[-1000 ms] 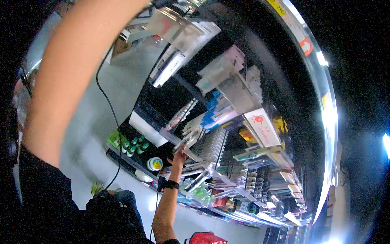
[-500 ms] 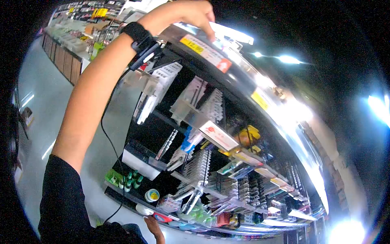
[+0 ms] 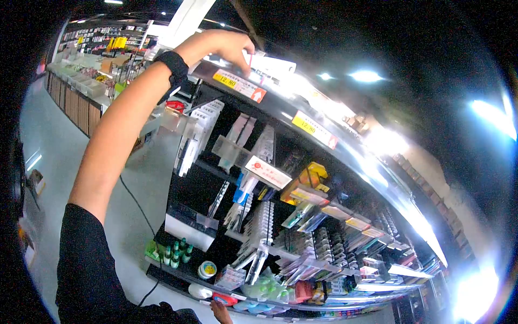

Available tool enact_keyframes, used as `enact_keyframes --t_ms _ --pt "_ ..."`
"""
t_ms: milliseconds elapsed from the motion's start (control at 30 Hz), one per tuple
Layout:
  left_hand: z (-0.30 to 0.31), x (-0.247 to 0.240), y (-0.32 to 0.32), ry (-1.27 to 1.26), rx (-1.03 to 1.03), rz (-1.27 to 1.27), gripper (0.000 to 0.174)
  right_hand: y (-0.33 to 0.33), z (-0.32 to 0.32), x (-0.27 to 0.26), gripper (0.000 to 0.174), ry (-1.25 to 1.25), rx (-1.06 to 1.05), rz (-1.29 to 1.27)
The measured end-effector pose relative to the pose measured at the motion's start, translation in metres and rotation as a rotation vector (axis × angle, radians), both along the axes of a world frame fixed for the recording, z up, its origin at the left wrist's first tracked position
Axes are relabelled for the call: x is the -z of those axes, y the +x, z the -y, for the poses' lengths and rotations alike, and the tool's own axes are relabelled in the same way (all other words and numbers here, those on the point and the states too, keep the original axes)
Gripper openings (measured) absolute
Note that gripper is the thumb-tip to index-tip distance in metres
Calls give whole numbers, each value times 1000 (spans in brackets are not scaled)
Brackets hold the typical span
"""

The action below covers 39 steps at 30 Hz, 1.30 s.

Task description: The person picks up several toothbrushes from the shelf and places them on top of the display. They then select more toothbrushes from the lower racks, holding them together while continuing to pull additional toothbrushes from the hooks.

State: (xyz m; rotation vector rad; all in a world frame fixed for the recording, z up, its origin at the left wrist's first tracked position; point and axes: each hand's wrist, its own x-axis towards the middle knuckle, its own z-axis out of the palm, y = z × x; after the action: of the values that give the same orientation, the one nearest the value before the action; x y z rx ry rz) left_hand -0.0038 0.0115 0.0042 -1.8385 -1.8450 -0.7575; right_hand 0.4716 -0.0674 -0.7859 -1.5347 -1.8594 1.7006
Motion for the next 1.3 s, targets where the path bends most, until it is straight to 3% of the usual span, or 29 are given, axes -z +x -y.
enact_keyframes --t_ms 67,200,233,267,333,400,467,633,733,833,933,1033,1100,1233,1300 --pt "17 -9 24 -116 -132 -28 82 14 -2 29 56 -189 115 -135" --pt "16 -20 32 -166 -169 -136 82 21 -10 49 56 -229 88 -135" --pt "19 -22 33 -201 -139 -157 83 15 -1 25 53 -221 115 -150" --pt "22 -22 34 -197 -144 -162 83 19 1 36 53 -218 110 -155" --pt "32 -24 45 -250 -123 -122 83 23 6 45 61 32 90 -137" --pt "25 -23 37 -215 -83 -69 79 26 6 44 59 -53 90 -173" --pt "45 -13 52 -124 -167 -75 61 29 6 46 59 -84 111 -162" --pt "18 -6 34 -79 -225 -212 59 41 18 67 60 -89 126 -127" --pt "10 -5 15 60 -110 -213 63 52 28 88 60 -101 136 -99" --pt "15 -8 12 -48 -1 -258 57 58 29 87 60 -110 164 -103" --pt "7 -10 15 -125 -47 -210 59 62 38 74 63 -311 202 -112" --pt "15 -8 27 -149 -136 -197 68 55 43 82 64 -95 143 -59" --pt "17 -9 29 -175 -118 -121 75 53 40 85 64 -108 164 -62" --pt "18 -13 31 -137 -57 -146 73 54 39 85 63 -115 190 -64" --pt "20 -13 35 -193 -41 -27 69 56 40 86 63 -117 203 -67"
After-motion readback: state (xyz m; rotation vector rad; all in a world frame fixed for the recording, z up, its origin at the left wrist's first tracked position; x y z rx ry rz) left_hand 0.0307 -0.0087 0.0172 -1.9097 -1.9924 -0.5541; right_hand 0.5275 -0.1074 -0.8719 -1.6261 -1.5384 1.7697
